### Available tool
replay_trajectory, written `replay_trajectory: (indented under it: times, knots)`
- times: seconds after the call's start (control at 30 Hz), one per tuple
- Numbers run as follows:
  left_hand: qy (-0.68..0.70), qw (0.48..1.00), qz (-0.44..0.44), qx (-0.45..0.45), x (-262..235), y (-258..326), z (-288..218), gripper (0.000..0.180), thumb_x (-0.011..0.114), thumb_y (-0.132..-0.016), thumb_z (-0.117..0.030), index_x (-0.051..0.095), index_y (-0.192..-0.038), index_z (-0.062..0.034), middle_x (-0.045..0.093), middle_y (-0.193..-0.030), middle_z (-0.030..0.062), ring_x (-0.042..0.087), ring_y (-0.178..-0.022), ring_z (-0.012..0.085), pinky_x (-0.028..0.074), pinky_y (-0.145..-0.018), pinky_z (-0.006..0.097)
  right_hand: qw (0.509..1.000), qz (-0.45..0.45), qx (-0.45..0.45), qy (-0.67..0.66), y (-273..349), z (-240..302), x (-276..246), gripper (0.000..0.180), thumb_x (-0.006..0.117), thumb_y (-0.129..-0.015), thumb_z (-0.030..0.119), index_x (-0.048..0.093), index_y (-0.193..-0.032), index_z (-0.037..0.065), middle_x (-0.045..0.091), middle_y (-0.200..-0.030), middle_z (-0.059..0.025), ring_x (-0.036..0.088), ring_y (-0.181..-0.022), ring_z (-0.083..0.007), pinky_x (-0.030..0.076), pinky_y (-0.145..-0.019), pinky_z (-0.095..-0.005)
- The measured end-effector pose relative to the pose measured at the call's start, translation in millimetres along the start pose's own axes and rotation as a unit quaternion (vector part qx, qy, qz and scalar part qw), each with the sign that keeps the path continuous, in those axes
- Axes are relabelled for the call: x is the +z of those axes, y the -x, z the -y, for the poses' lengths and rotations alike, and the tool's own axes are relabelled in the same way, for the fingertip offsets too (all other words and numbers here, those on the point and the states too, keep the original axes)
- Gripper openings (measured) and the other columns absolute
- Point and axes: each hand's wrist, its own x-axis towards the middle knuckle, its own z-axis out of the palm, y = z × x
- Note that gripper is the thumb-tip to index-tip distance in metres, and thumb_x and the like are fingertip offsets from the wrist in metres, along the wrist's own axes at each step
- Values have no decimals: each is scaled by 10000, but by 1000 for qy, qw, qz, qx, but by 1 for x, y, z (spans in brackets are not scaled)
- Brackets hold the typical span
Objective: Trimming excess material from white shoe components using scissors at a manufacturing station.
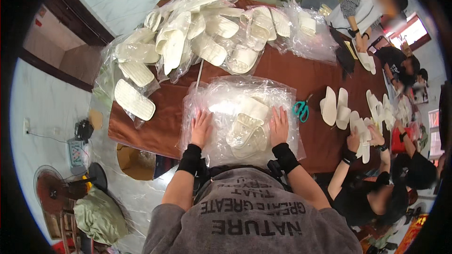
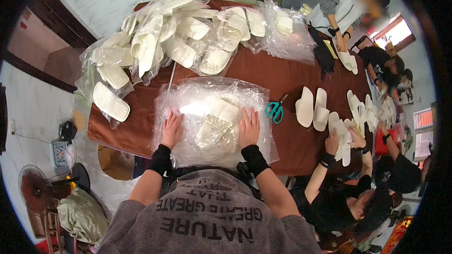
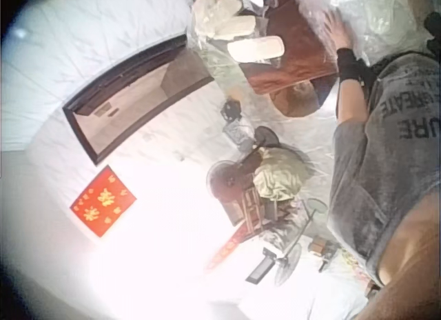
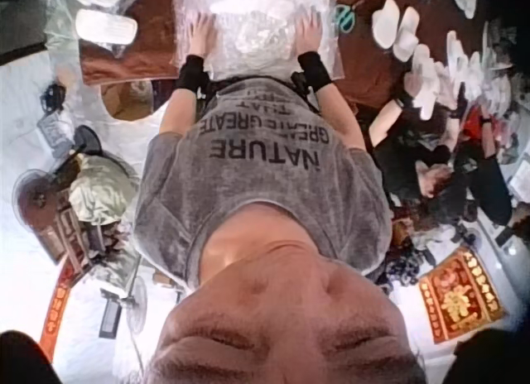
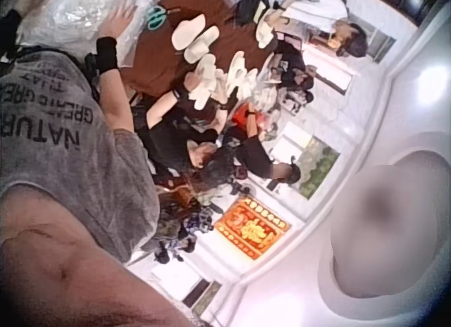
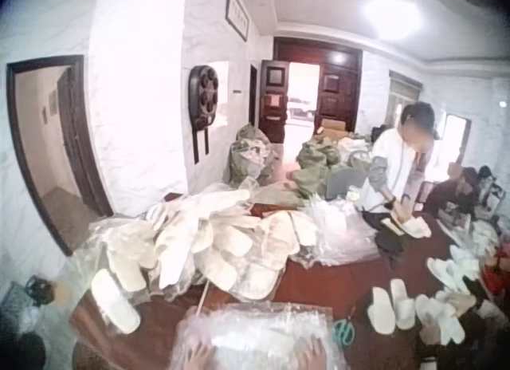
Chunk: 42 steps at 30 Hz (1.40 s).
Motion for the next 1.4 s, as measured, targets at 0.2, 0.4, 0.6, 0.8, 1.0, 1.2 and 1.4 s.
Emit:
replay_trajectory:
  times: [0.2,0.4,0.6,0.8,1.0,1.2,1.4]
  knots:
    - [404,895,67,-173,-82,-13,-18,351,478,-977,-271,631,-1115,13,674,-1015,111,628,-943,168,485,-817,299,997,-9,27,71,6,-5,-7,470,479,-912,200,451,-1379,155,299,-1478,-167,238,-1364,-393,221,-1104,-473]
    - [494,799,247,-237,-72,-7,-58,453,623,-891,-173,477,-1275,17,637,-901,102,644,-814,168,521,-727,277,997,-49,-51,-36,0,21,-13,470,519,-898,228,464,-1355,131,432,-1375,-182,414,-1227,-403,337,-1016,-458]
    - [596,787,91,-130,-87,-6,-76,275,559,-893,-37,545,-1167,-17,590,-778,39,641,-718,146,536,-627,269,989,-14,137,-62,-15,-17,-22,316,553,-895,230,559,-1168,70,648,-938,-156,594,-919,-335,453,-810,-412]
    - [616,772,-19,-154,-132,8,-60,274,481,-957,-78,484,-1229,-42,620,-864,86,650,-651,165,533,-577,262,972,-59,97,-204,-8,-36,-29,170,554,-886,179,574,-956,26,631,-818,-146,610,-735,-277,470,-692,-348]
    - [697,650,39,-298,-99,15,-30,363,385,-1005,-215,423,-1309,-20,563,-1235,192,662,-928,300,560,-760,345,960,-112,138,-217,-7,-38,-14,244,482,-937,235,590,-974,20,631,-817,-137,607,-759,-268,464,-711,-337]
    - [745,589,265,-166,-90,-17,-61,466,533,-950,-211,408,-1348,-4,462,-1373,171,545,-1170,321,482,-953,378,951,-68,191,-233,-1,-70,-5,329,469,-950,282,605,-954,-18,641,-859,-149,586,-775,-259,445,-730,-335]
    - [478,840,248,-71,9,-9,-28,376,643,-890,-253,583,-1181,-23,527,-1259,132,588,-1023,214,508,-872,340,949,-26,212,-234,-1,-56,0,373,456,-960,329,599,-901,-10,602,-784,-97,542,-746,-177,424,-700,-311]
